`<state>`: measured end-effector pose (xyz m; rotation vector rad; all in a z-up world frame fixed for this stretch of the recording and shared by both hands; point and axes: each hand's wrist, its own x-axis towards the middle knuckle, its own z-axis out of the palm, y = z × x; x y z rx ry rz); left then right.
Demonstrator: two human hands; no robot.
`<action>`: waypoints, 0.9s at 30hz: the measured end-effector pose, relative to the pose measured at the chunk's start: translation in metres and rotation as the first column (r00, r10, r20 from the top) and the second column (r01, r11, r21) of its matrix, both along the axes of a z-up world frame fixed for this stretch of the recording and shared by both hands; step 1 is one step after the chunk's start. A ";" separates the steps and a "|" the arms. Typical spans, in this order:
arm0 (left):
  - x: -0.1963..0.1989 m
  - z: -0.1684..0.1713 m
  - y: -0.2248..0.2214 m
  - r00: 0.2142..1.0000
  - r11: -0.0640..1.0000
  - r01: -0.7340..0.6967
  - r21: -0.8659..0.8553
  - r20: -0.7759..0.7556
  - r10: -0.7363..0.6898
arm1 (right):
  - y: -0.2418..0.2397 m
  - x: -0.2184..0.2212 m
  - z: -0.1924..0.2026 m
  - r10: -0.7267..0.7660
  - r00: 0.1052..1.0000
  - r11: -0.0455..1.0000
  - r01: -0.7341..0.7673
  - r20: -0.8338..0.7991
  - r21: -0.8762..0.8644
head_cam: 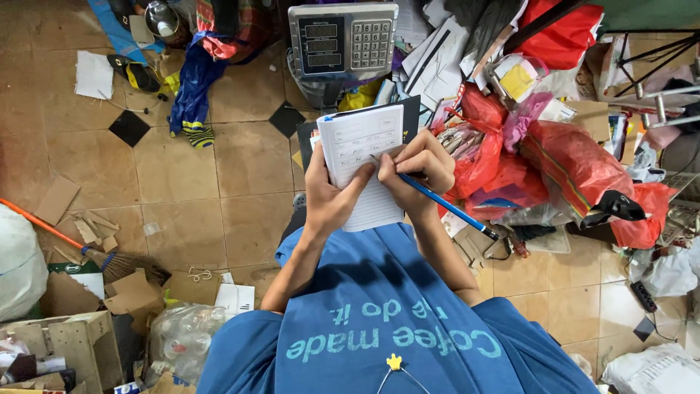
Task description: The person weighs bundles of paper or books on a digital scale and records the weights in a notebook.
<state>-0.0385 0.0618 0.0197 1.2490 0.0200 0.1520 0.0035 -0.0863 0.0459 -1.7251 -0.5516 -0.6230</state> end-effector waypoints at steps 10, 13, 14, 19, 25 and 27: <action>0.003 0.000 -0.006 1.000 1.000 0.013 0.012 -0.016 -0.013 | -0.007 0.002 -0.002 0.005 1.000 1.000 -0.005 -0.008 -0.008; 0.002 0.000 -0.007 1.000 1.000 0.008 0.014 -0.001 -0.008 | -0.009 0.003 -0.005 0.012 1.000 1.000 -0.012 -0.005 -0.005; 0.002 0.001 -0.007 1.000 1.000 0.008 0.001 -0.009 -0.008 | -0.010 0.002 -0.006 0.012 1.000 1.000 -0.012 0.002 0.014; -0.002 0.000 -0.006 1.000 1.000 0.014 -0.019 -0.013 -0.014 | -0.008 -0.001 -0.007 -0.005 1.000 0.999 0.004 0.020 0.053; -0.004 -0.002 -0.004 1.000 1.000 0.005 -0.020 0.003 -0.004 | -0.006 -0.004 -0.009 -0.036 0.999 0.999 0.036 0.001 0.041; -0.004 -0.004 -0.004 0.999 1.000 0.014 -0.006 -0.045 -0.015 | -0.006 -0.005 -0.009 -0.040 0.999 0.999 0.039 0.006 0.036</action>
